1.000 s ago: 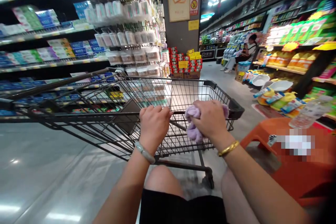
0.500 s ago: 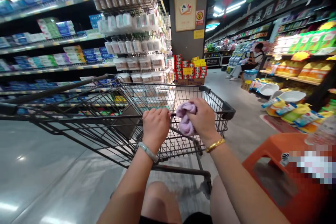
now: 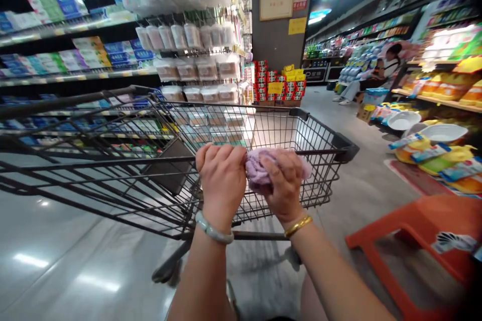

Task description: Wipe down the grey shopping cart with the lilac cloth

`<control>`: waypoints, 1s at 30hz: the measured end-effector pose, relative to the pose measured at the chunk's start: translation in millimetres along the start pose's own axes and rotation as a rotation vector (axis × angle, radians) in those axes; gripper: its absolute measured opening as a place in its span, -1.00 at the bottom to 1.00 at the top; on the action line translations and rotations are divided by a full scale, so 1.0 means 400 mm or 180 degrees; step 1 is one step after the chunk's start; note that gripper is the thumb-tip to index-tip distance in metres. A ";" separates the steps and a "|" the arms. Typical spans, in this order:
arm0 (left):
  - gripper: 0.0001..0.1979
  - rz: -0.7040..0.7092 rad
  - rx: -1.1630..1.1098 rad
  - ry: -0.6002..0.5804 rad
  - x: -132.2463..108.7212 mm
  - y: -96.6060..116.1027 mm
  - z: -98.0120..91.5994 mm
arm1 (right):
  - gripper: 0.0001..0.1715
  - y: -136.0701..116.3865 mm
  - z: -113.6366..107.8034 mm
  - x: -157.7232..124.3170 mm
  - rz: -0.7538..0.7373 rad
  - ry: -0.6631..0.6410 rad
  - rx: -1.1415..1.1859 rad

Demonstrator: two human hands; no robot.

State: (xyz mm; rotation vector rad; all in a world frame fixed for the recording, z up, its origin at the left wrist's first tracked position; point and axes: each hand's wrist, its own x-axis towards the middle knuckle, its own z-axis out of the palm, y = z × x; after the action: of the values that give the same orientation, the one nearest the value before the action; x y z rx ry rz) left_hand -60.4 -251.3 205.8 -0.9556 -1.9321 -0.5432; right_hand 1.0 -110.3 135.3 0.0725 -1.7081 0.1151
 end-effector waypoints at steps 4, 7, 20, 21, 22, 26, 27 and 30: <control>-0.84 0.0032 0.0029 0.0120 0.002 -0.005 0.021 | -0.67 0.012 0.013 -0.038 -0.0022 0.0113 0.0033; -0.75 0.0026 0.0119 0.0199 0.004 -0.009 0.034 | -0.80 0.018 0.014 -0.100 -0.0472 -0.0296 -0.0030; -0.68 0.0001 0.0038 0.0275 0.006 -0.006 0.048 | -0.88 0.006 0.026 -0.127 -0.0693 -0.0494 -0.0036; -0.69 0.0000 0.0032 0.0275 0.006 -0.006 0.049 | -0.90 0.003 0.023 -0.137 -0.0684 -0.0578 -0.0020; -0.69 -0.0005 0.0026 0.0267 0.006 -0.006 0.049 | -0.93 -0.001 0.019 -0.137 -0.0642 -0.0647 -0.0009; -0.68 -0.0060 0.0017 0.0156 0.007 -0.006 0.044 | -0.96 -0.018 0.006 -0.062 -0.0466 -0.0469 -0.0011; -0.68 -0.0072 0.0008 0.0133 0.007 -0.006 0.042 | -0.94 -0.020 0.008 -0.044 -0.0475 -0.0363 -0.0022; -0.68 -0.0075 0.0002 0.0082 0.008 -0.008 0.036 | -0.89 -0.023 0.021 -0.051 -0.0582 -0.0375 -0.0077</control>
State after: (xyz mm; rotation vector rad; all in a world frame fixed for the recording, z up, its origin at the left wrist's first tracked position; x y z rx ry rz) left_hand -71.2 -242.1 201.1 -0.9223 -1.9223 -0.5659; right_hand -3.4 -120.9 114.4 0.2206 -1.8112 -0.0466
